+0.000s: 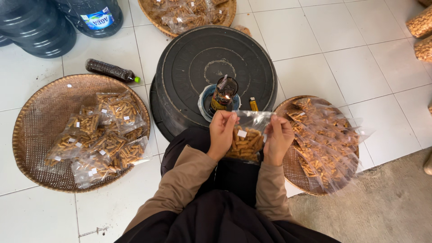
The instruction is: The person sits on the floor and seals clear plastic bags filled with snack sticks by passing each bag's open top over a lit candle flame to melt it closed, then places the sealed bag on a woven tray with other finished bags.
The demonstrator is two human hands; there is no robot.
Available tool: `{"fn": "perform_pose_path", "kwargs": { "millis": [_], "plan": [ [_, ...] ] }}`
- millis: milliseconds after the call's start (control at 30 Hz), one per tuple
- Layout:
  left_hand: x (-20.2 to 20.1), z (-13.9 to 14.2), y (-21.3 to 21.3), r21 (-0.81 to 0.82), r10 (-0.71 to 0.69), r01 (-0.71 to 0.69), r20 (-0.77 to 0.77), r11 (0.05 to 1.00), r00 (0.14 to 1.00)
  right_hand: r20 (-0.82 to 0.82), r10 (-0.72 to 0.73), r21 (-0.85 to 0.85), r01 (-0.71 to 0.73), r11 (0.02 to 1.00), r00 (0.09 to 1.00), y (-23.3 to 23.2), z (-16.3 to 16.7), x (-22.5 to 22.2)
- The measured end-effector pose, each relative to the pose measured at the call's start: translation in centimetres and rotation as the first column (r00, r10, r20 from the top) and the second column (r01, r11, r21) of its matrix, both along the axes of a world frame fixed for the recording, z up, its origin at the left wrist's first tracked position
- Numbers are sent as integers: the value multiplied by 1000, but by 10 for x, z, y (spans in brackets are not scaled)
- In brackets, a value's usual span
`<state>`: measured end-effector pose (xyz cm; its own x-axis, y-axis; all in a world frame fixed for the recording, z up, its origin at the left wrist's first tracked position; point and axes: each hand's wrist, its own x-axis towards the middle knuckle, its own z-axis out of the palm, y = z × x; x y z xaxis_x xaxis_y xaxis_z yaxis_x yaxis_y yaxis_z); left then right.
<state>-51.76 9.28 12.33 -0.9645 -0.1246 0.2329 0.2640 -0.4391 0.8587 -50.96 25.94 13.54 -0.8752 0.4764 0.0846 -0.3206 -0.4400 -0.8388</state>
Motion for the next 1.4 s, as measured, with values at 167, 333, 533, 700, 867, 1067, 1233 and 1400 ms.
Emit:
{"fn": "perform_pose_path", "kwargs": {
  "millis": [167,333,533,700,867,1067,1233,1400],
  "plan": [
    [34,20,-12,-80,11,-18,-83,997,997,2,-68,224,65,972,998,-13,29,34],
    [50,27,-24,-150,55,-75,-135,986,989,-297,-139,903,325,281,945,-44,80,64],
    [59,28,-36,-298,168,-217,-181,930,969,-286,44,951,289,-111,957,-91,100,73],
    [59,29,-44,-269,181,-219,-160,938,970,-221,99,963,233,-138,970,-89,94,66],
    [60,27,-49,-269,203,-261,-224,927,953,-187,70,969,195,-148,980,-77,84,67],
    [63,26,-57,-228,203,-248,-203,942,958,-170,17,969,170,-178,985,-57,80,68],
    [66,30,-71,-244,227,-278,-215,929,950,-144,-70,986,137,-94,987,-43,74,68],
    [72,19,-107,-295,406,-461,-229,837,885,-174,-250,970,210,124,953,-4,20,50]
  ]
}}
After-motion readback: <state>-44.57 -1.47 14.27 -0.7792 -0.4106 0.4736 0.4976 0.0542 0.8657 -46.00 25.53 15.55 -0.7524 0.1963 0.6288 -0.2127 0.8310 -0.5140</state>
